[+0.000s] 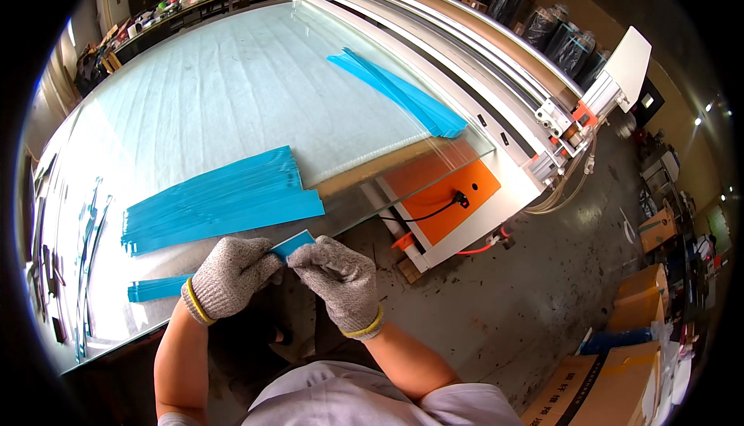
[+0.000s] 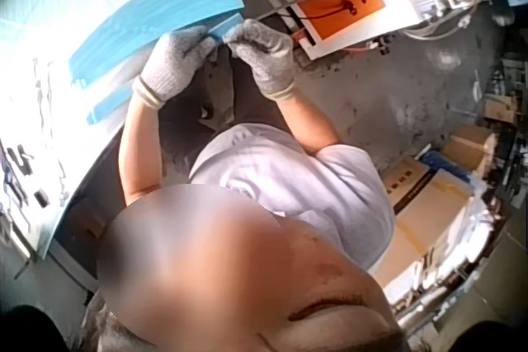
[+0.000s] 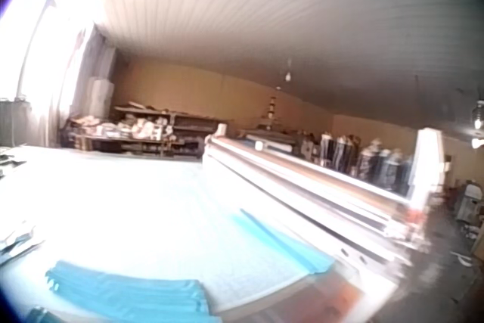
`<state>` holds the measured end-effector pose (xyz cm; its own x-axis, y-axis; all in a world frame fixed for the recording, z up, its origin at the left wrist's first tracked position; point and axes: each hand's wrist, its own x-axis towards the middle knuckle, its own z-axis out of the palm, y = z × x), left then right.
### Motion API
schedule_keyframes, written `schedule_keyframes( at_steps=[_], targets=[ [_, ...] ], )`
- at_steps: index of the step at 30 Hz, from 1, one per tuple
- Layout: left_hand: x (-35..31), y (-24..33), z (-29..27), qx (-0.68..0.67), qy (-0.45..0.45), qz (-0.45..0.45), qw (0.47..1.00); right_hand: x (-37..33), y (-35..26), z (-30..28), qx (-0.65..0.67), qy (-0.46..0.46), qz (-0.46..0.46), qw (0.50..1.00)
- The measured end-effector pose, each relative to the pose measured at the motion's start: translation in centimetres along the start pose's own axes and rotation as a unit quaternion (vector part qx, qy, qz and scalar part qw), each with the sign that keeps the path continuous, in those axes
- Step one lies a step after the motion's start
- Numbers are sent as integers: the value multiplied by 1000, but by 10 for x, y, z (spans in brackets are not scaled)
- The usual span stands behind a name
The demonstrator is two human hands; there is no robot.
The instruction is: The person repeatedly picks up long, thin blue plastic strips from a stack on a table. They apply a strip of white tape to the end of each blue strip, press it down, and then place the finished strip back onto the stack. This process is repeated for multiple strips throughout the video.
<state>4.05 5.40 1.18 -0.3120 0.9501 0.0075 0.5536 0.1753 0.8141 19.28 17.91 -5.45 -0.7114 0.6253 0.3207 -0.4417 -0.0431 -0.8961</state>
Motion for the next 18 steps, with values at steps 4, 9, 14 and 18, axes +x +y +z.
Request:
schedule_keyframes(
  at_steps=[4, 9, 14, 18],
  targets=[
    [-2, 10, 0, -15, -15, -15, 1000, 3, -5, 7, -68, 29, -19, 997],
    [-4, 12, -2, 20, -16, 18, 1000, 8, -6, 2, -142, -47, -44, 988],
    [-11, 8, -4, 28, -35, 23, 999, 24, -22, -18, -109, -192, -57, 974],
    [-11, 8, -9, 53, -106, 19, 993, 34, -32, -35, 93, -216, 125, 964]
  ],
)
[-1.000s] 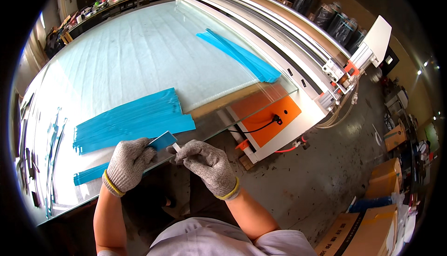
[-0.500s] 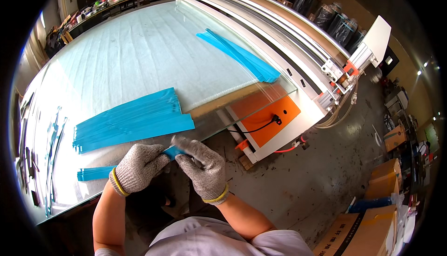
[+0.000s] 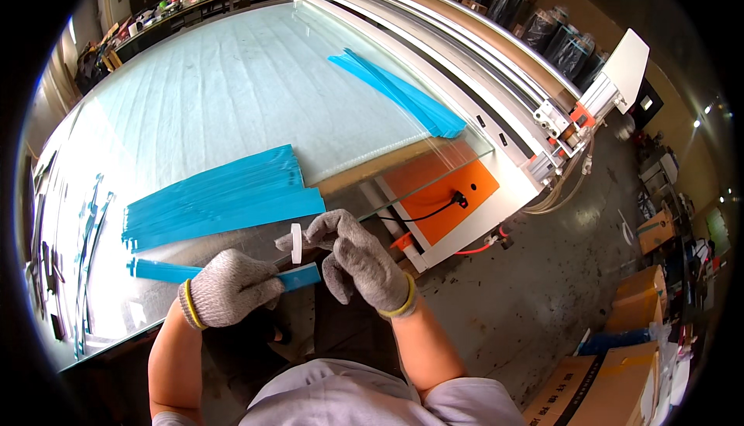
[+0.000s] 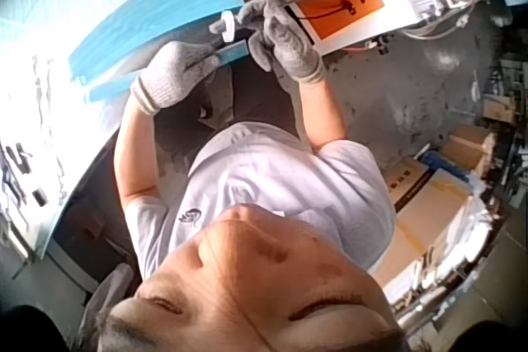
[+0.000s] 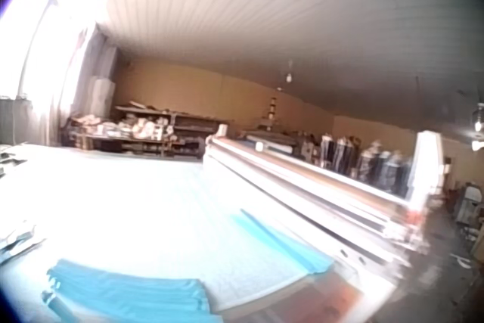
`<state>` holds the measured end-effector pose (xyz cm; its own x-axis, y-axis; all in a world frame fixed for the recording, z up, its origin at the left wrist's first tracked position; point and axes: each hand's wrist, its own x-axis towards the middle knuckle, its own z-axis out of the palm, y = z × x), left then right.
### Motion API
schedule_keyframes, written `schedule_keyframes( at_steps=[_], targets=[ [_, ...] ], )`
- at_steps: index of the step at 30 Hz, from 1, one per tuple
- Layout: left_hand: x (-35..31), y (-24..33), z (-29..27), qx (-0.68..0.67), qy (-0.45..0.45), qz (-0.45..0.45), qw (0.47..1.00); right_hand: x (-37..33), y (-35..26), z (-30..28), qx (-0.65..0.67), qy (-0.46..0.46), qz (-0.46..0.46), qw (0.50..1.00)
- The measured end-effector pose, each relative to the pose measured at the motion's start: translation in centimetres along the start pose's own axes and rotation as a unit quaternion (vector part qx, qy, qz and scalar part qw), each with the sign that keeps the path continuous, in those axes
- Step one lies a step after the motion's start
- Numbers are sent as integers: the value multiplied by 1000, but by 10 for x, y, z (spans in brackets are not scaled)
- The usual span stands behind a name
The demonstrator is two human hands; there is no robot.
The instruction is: The person repeatedly picks up long, thin blue plastic strips from a stack on a table. They apply a strip of white tape to the end of each blue strip, press it down, and then place the finished strip back onto the stack. This process is repeated for multiple strips throughout the video.
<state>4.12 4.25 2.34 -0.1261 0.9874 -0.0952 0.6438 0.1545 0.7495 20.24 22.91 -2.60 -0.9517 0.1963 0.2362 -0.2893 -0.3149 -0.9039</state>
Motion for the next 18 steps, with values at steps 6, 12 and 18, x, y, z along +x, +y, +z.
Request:
schedule_keyframes(
  at_steps=[6, 12, 18],
  targets=[
    [-6, -25, 12, 6, 41, 52, 998, -7, -28, 7, 98, -195, 47, 975],
    [-17, 5, -9, -88, -12, -12, 996, -11, -13, 1, -144, -135, 133, 971],
    [-12, -10, 6, -8, 23, 1, 1000, 1, -37, 20, -45, -137, 73, 987]
  ],
)
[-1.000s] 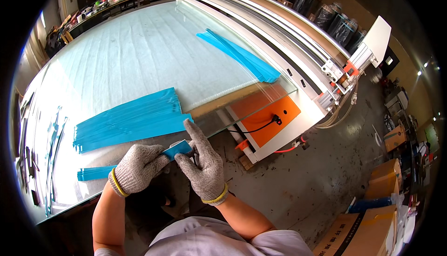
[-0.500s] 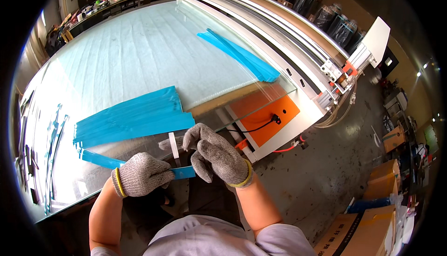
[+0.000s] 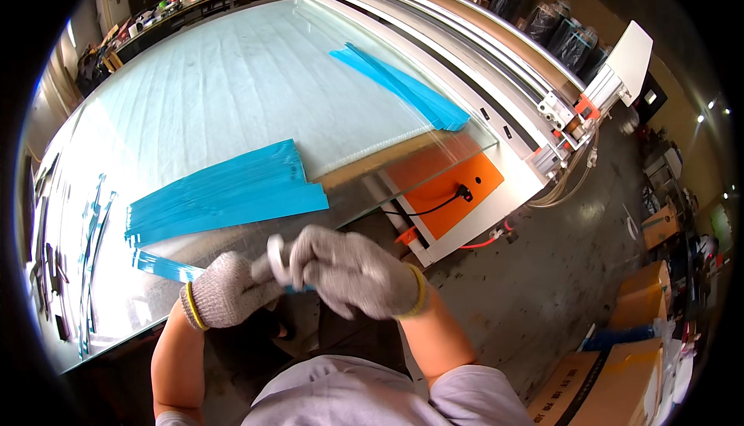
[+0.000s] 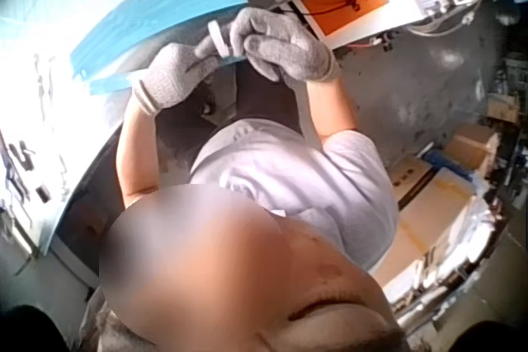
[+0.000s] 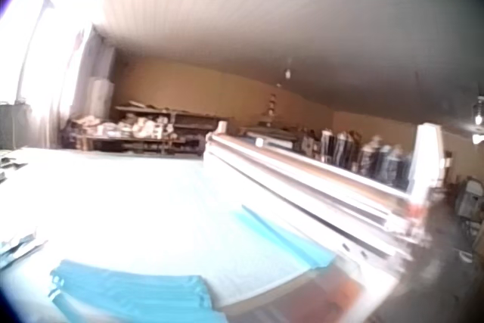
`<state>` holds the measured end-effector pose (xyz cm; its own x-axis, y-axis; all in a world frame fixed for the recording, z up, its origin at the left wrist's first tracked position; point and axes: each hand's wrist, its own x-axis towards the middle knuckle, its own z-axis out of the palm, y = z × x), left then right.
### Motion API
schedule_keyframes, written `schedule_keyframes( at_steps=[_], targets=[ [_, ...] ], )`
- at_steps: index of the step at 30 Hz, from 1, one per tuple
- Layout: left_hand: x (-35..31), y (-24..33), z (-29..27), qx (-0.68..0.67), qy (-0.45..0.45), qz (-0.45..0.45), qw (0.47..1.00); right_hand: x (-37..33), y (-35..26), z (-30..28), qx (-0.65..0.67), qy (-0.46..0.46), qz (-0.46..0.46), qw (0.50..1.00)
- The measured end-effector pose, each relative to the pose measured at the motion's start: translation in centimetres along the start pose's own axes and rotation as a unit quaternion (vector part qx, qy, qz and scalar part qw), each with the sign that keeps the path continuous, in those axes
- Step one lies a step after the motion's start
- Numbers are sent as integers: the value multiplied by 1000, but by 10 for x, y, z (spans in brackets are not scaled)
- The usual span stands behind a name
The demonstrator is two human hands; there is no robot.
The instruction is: The person repeatedly picks up long, thin blue plastic strips from a stack on a table. They apply a strip of white tape to the end of each blue strip, press it down, and then place the finished strip back onto the stack. This process is repeated for multiple strips throughout the video.
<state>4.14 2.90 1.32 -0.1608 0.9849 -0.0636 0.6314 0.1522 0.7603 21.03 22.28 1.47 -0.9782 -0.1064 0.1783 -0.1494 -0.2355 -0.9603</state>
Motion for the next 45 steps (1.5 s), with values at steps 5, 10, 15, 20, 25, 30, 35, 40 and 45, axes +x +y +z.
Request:
schedule_keyframes(
  at_steps=[5, 10, 15, 20, 25, 30, 35, 40, 45],
  targets=[
    [-5, 7, -11, -53, 84, 10, 995, -19, 19, 14, -209, 12, -67, 976],
    [-2, 10, -2, -63, 105, 38, 992, -8, 63, 35, -130, 277, -58, 950],
    [-1, 13, 0, -16, 144, 64, 987, 7, 62, 41, -109, 345, -93, 928],
    [8, 22, 16, 101, 251, 65, 960, 20, 64, 42, -327, 382, -186, 844],
    [6, 18, 18, 117, 264, 53, 956, 21, 70, 46, -430, 373, -218, 792],
    [6, 19, 30, 131, 306, 108, 937, 16, 68, 48, -335, 367, -179, 849],
    [-1, 11, 29, 170, 313, 187, 916, 11, 56, 55, -329, 359, -130, 864],
    [-8, 13, 24, 181, 334, 193, 905, 31, 44, 47, -419, 371, -221, 798],
    [-28, 36, 12, 187, 362, 235, 882, 38, 57, 1, -432, 491, -170, 737]
  ],
)
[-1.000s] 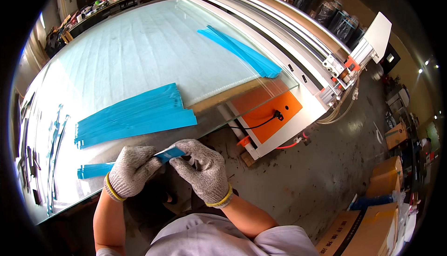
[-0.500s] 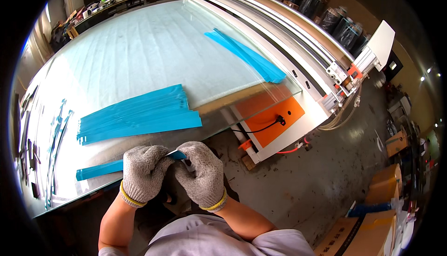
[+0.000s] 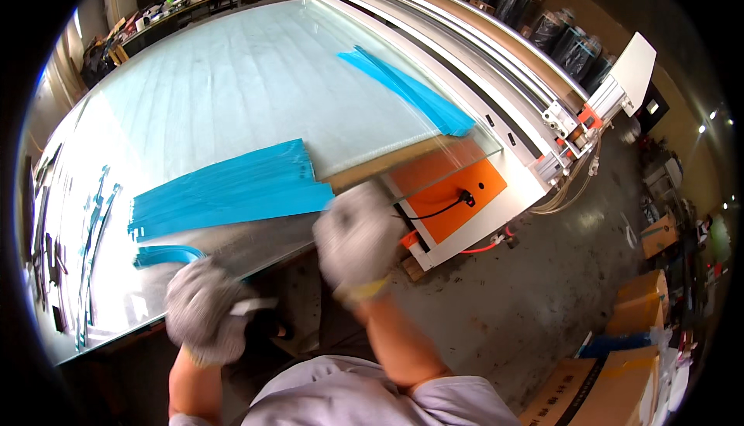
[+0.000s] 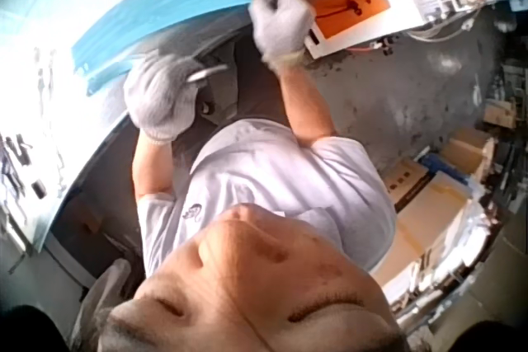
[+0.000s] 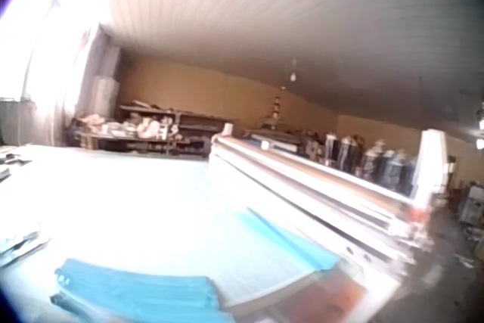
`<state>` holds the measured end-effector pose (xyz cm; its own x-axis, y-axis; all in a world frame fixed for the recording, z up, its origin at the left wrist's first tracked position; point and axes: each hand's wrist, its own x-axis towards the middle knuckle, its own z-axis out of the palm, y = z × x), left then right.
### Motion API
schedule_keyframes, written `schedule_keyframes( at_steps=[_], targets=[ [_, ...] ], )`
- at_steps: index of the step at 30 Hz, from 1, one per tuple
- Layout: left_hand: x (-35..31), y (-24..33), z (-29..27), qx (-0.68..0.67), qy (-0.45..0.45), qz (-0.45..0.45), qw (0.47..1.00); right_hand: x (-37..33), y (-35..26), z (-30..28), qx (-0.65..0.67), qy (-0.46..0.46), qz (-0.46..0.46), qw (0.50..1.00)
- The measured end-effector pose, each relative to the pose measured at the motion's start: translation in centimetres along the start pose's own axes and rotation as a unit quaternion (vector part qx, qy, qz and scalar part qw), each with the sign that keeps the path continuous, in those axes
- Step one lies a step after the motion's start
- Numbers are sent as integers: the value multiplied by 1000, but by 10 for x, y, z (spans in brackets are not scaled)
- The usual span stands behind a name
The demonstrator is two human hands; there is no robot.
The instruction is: The person repeatedly picks up long, thin blue plastic strips from a stack on a table. They apply a strip of white tape to the end of each blue strip, press it down, and then place the finished strip back onto the stack. This process is repeated for multiple strips throughout the video.
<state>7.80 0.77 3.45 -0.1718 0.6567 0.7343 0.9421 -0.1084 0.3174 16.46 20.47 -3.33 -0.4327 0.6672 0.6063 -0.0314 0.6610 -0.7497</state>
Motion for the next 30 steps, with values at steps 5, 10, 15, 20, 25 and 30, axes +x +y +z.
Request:
schedule_keyframes(
  at_steps=[5, 10, 15, 20, 25, 30],
  targets=[
    [-2, -32, 6, 37, -44, -134, 989, 1, -11, -21, 231, 30, 89, 968],
    [-3, -31, 24, 94, -99, -105, 985, -9, -18, 3, 277, -202, -65, 937],
    [-19, -45, 21, 133, -126, -125, 975, -12, -12, -4, 248, -154, -102, 951],
    [-57, -64, -12, 198, -95, -130, 967, -18, 9, -32, 288, -88, -68, 951],
    [-77, -61, -35, 286, -87, -85, 950, -32, 42, -64, 245, -49, -35, 968],
    [-83, -51, -37, 315, -66, -48, 946, -34, 50, -68, 261, -36, -34, 964]
  ],
)
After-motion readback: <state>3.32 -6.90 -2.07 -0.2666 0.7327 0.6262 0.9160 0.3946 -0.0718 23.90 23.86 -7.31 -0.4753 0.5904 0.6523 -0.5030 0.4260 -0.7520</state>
